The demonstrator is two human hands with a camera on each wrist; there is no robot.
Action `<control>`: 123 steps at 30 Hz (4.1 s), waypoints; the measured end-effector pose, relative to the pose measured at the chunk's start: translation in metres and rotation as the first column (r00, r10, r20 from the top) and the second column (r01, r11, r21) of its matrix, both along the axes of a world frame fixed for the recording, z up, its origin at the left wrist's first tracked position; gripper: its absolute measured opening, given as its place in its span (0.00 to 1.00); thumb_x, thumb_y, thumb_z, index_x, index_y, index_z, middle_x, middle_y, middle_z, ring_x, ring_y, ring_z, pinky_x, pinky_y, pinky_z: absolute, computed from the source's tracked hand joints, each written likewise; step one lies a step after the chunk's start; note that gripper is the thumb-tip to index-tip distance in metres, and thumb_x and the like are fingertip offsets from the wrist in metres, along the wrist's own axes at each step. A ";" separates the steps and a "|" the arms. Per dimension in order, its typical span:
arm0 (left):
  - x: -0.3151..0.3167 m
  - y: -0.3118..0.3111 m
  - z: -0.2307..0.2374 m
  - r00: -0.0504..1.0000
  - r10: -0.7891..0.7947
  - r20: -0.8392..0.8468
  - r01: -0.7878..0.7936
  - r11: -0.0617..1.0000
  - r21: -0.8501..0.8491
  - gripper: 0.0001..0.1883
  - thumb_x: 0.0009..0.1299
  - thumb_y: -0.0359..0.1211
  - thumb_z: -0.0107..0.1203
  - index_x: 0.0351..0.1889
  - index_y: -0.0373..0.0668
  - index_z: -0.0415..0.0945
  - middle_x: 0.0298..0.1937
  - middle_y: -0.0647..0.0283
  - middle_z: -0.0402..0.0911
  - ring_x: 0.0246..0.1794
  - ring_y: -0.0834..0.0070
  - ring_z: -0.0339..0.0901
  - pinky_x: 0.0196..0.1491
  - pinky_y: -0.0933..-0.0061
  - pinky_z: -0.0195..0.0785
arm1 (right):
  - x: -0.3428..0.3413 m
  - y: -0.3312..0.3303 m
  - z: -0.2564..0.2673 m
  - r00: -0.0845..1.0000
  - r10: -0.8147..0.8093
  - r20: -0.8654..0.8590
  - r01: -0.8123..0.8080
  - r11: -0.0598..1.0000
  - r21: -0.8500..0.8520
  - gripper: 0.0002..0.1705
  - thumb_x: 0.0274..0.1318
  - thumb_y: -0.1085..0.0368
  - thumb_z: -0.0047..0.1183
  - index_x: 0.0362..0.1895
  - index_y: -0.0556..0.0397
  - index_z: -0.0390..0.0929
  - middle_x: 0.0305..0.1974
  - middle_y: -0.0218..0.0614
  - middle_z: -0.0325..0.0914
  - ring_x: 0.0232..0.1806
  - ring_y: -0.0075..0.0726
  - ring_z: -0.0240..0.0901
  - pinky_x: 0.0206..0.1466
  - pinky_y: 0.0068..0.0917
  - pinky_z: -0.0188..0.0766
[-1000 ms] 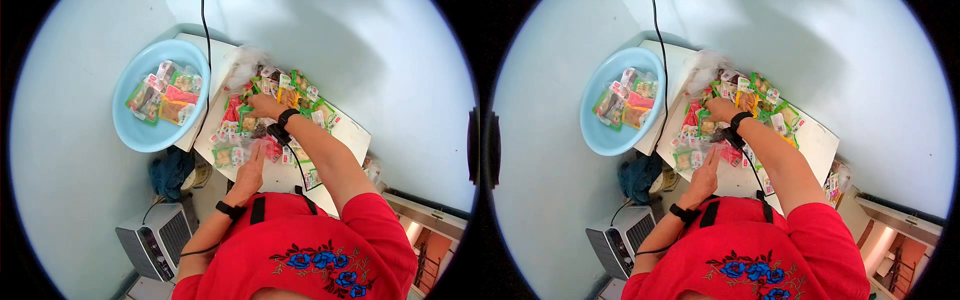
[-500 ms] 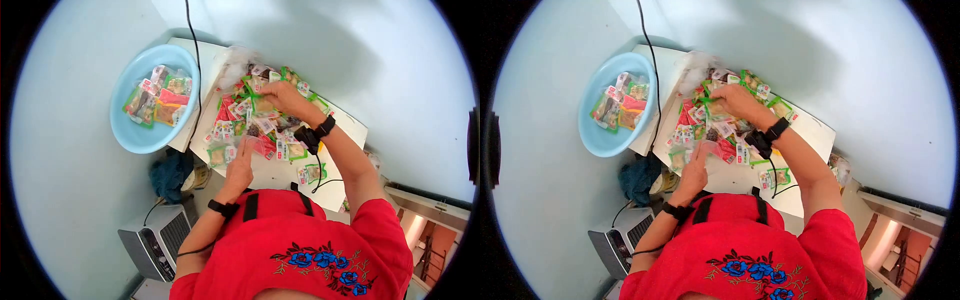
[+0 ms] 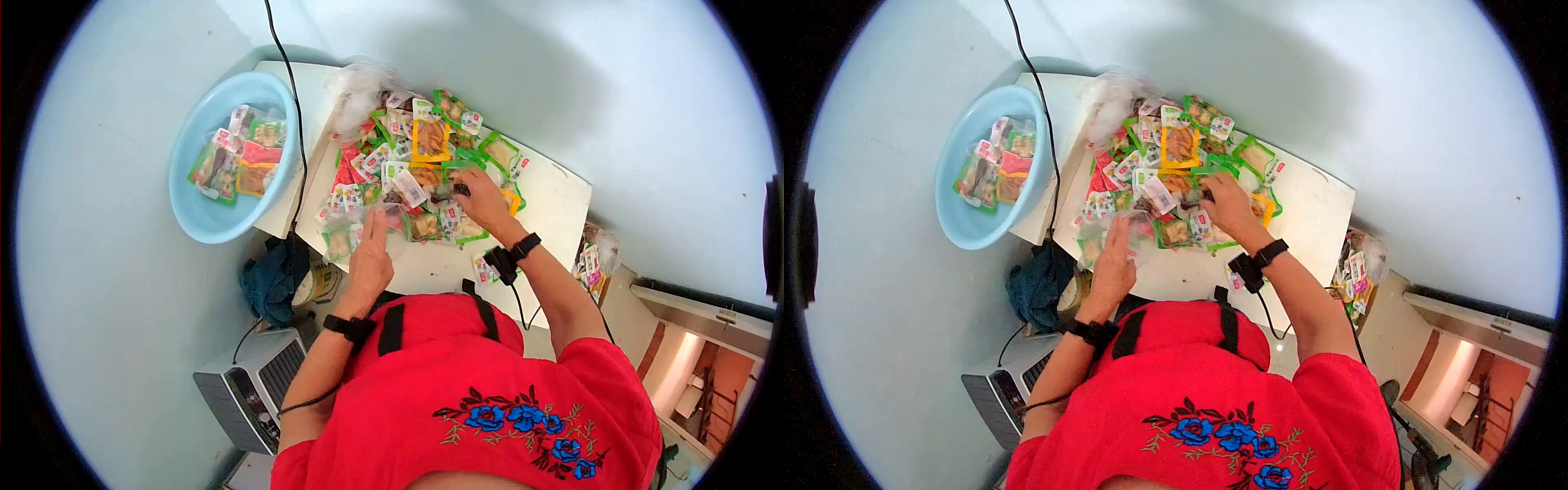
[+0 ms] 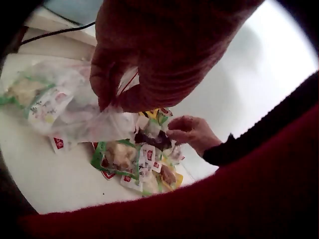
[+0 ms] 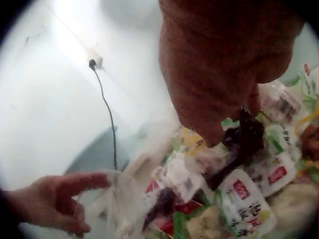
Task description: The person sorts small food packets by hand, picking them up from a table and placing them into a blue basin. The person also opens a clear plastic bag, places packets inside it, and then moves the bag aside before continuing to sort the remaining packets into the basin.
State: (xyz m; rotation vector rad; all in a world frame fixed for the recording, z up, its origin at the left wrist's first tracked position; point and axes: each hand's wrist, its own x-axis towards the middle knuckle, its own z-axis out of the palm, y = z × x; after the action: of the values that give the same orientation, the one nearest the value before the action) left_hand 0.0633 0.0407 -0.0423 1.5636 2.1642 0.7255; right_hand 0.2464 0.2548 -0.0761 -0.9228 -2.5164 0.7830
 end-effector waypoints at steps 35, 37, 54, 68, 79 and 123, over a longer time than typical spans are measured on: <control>0.007 -0.004 -0.004 1.000 -0.015 0.027 0.017 0.998 -0.066 0.43 0.53 0.15 0.49 0.71 0.40 0.52 0.75 0.47 0.50 0.41 0.42 0.78 0.40 0.52 0.75 | 0.044 -0.077 -0.081 0.979 -0.199 0.046 0.159 0.604 -0.781 0.14 0.46 0.66 0.60 0.17 0.55 0.69 0.15 0.30 0.69 0.17 0.21 0.69 0.20 0.26 0.68; 0.008 -0.002 -0.002 1.000 -0.015 0.026 0.017 0.996 -0.092 0.44 0.53 0.15 0.51 0.72 0.40 0.52 0.76 0.47 0.49 0.41 0.42 0.78 0.39 0.52 0.75 | 0.039 -0.071 -0.054 0.985 -0.173 -0.010 0.095 0.586 -0.805 0.10 0.49 0.70 0.56 0.21 0.53 0.68 0.19 0.25 0.68 0.21 0.16 0.65 0.23 0.22 0.64; 0.007 -0.001 0.008 0.999 0.028 0.033 -0.022 0.989 -0.148 0.48 0.52 0.14 0.51 0.74 0.37 0.45 0.77 0.46 0.45 0.37 0.43 0.78 0.34 0.54 0.75 | 0.008 -0.056 0.092 0.986 -0.083 -0.143 -0.075 0.544 -0.836 0.21 0.51 0.77 0.45 0.50 0.58 0.80 0.29 0.18 0.73 0.25 0.11 0.60 0.29 0.14 0.58; 0.009 -0.004 0.010 1.000 0.003 0.006 -0.003 0.999 -0.039 0.48 0.52 0.14 0.51 0.74 0.37 0.45 0.76 0.42 0.44 0.40 0.40 0.78 0.36 0.54 0.75 | -0.072 -0.088 0.014 0.963 -0.241 -0.123 -0.113 0.052 -0.992 0.18 0.64 0.70 0.48 0.58 0.50 0.76 0.37 0.21 0.73 0.33 0.15 0.67 0.36 0.18 0.68; 0.006 -0.010 0.010 0.992 -0.027 0.121 0.023 0.999 0.037 0.45 0.54 0.14 0.43 0.75 0.38 0.46 0.75 0.42 0.51 0.58 0.38 0.69 0.48 0.53 0.73 | -0.130 -0.106 -0.093 0.860 -0.339 -0.382 -0.451 -0.151 -0.880 0.18 0.65 0.64 0.48 0.58 0.49 0.72 0.43 0.26 0.75 0.40 0.23 0.69 0.39 0.27 0.71; -0.003 -0.007 -0.006 0.996 0.014 0.082 -0.014 1.000 -0.004 0.46 0.54 0.13 0.44 0.75 0.40 0.46 0.76 0.49 0.49 0.56 0.45 0.72 0.46 0.58 0.73 | -0.101 -0.093 -0.010 0.996 -0.025 -0.087 -0.077 0.278 -0.958 0.13 0.60 0.66 0.53 0.48 0.56 0.79 0.38 0.38 0.80 0.40 0.39 0.79 0.43 0.32 0.77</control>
State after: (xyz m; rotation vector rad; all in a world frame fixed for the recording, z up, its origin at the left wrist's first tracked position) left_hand 0.0604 0.0337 -0.0480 1.4918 2.1175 0.7770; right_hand 0.1452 0.1613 -0.0857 -1.0781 -1.7234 2.4565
